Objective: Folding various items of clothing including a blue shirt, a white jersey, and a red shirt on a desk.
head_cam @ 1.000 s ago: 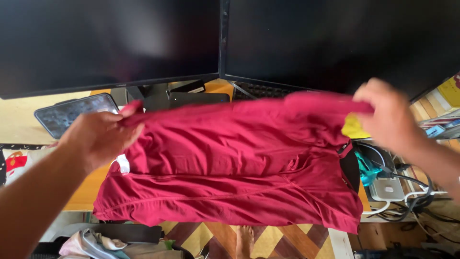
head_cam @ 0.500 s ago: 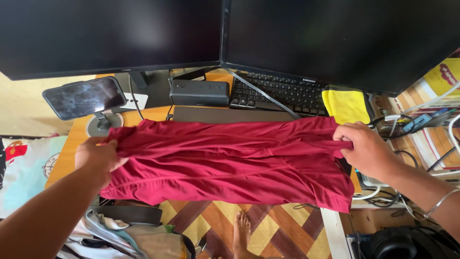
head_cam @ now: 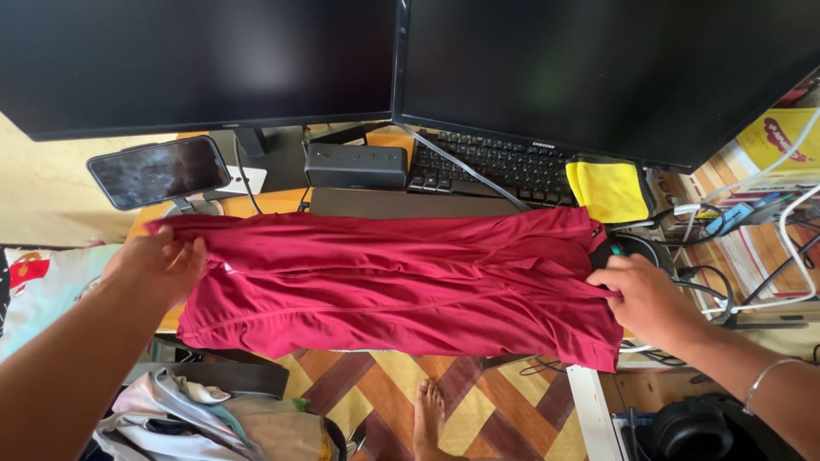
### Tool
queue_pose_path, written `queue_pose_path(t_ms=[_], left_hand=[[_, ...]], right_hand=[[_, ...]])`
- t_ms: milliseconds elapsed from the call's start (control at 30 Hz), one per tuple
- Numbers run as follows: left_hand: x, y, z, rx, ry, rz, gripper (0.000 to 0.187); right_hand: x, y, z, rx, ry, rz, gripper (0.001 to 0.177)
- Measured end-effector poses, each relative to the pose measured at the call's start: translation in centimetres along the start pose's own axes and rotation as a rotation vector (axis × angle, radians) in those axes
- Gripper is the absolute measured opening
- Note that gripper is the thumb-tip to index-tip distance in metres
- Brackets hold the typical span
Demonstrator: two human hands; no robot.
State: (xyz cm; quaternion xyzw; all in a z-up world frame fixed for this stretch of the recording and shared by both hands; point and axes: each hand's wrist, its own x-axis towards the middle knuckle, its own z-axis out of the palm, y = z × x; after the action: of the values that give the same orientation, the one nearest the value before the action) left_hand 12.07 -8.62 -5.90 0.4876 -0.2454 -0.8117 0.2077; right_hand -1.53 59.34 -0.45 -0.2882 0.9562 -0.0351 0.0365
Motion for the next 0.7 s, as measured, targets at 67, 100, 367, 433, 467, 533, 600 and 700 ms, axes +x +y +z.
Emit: queue_pose_path(t_ms=[67,100,367,433,467,533,600,700], left_hand=[[-0.1,-0.6,-1.4,0.026,0.055,-0.037,0.019],[-0.2,-1.0,-2.2,0.052,0.111,-0.074,0.019],[-12.3,-4.8,-0.2,0.402,0.364,-0.001,0.044],[-14.7,-5.9,0.1,0.458,0.382,-0.040,0.057],[-13.8,-6.3,-0.4,0.484,0.391,-0.062,0.063],[-12.7,-6.6,-0.4,0.538,0.407,-0.108,0.076],[-12.6,-6.8,0.6,0.596,0.422,-0.162,0.089],[-9.8,-7.3,0.2,0.521,0.337,-0.344,0.099]], right_hand=[[-0.3,0.4,0.6,0.004,0.008,0.042,0.035],[-0.5,0.6,0.9,0.008,0.017,0.083,0.032],[2.0,-2.9,-0.8,0.188,0.095,0.110,0.020],[2.7,-7.1,-2.0,0.248,0.135,0.032,0.021],[3.1,-9.9,-3.1,0.277,0.154,-0.007,0.022],[3.4,-14.4,-4.1,0.336,0.191,-0.083,0.024],[3.4,-17.7,-3.7,0.396,0.220,-0.151,0.026],[2.8,-22.0,-3.5,0.495,0.167,-0.289,0.023]])
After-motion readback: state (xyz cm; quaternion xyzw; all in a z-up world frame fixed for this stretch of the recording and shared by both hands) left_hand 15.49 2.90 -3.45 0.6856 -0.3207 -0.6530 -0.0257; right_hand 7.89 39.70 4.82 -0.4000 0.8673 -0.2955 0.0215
